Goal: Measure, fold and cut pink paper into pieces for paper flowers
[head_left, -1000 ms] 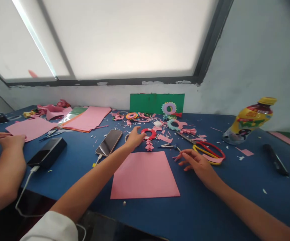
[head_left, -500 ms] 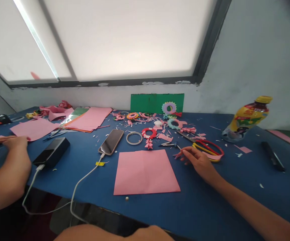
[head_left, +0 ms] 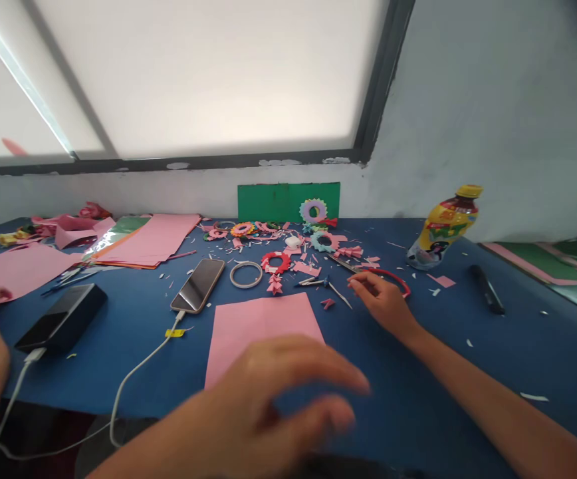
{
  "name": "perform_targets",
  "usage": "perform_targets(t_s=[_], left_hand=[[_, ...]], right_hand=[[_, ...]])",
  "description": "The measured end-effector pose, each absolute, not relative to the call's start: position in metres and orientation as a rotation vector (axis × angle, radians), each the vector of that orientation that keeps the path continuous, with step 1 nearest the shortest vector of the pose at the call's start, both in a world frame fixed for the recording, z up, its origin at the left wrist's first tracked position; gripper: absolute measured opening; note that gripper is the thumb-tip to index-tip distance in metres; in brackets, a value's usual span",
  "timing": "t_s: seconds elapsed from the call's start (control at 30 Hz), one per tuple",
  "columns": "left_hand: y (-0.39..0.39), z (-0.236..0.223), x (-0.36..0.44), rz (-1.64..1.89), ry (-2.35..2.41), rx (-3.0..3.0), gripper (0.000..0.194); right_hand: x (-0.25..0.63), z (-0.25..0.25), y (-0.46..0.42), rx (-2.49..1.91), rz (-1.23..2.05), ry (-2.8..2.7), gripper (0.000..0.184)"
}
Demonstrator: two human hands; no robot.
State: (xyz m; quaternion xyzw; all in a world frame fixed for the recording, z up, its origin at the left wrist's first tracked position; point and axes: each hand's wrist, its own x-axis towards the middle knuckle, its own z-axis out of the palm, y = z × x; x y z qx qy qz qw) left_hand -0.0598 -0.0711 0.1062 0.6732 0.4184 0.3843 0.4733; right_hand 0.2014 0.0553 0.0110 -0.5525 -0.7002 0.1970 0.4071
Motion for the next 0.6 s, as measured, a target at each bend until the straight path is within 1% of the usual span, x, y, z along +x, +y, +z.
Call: perform_targets(t_s=[0.07,0.13,0.17,0.27,0.37,0.47,0.6], left_hand=[[-0.040,0.099,-0.063,0.608,1.225,2.042,0.031],[-0.011,0.084,-0.076,0.329,1.562,2.222,0.044],[0.000,0.076,-0.084,0.152,1.655,2.252,0.050],[0.023,0.058,-0.105,0.070,1.687,2.254,0.060],[0.035,0.054,-0.113,0.054,1.663,2.205,0.066],[0.047,0.059,-0.114,0.022,1.600,2.121,0.062],[0.058,0.061,-0.115,0.018,1.456,2.035,0.037]], right_hand=[[0.209,0.011,0.060,-1.435,0.312,-1.883,0.025],[0.216,0.009,0.065,-1.453,0.210,-1.966,0.024],[0.218,0.007,0.068,-1.458,0.188,-1.997,0.022],[0.225,0.000,0.074,-1.473,0.144,-2.081,0.019],[0.230,-0.005,0.079,-1.498,0.114,-2.133,0.020],[0.234,-0.007,0.082,-1.521,0.096,-2.150,0.020],[0.237,-0.006,0.083,-1.570,0.085,-2.143,0.022]])
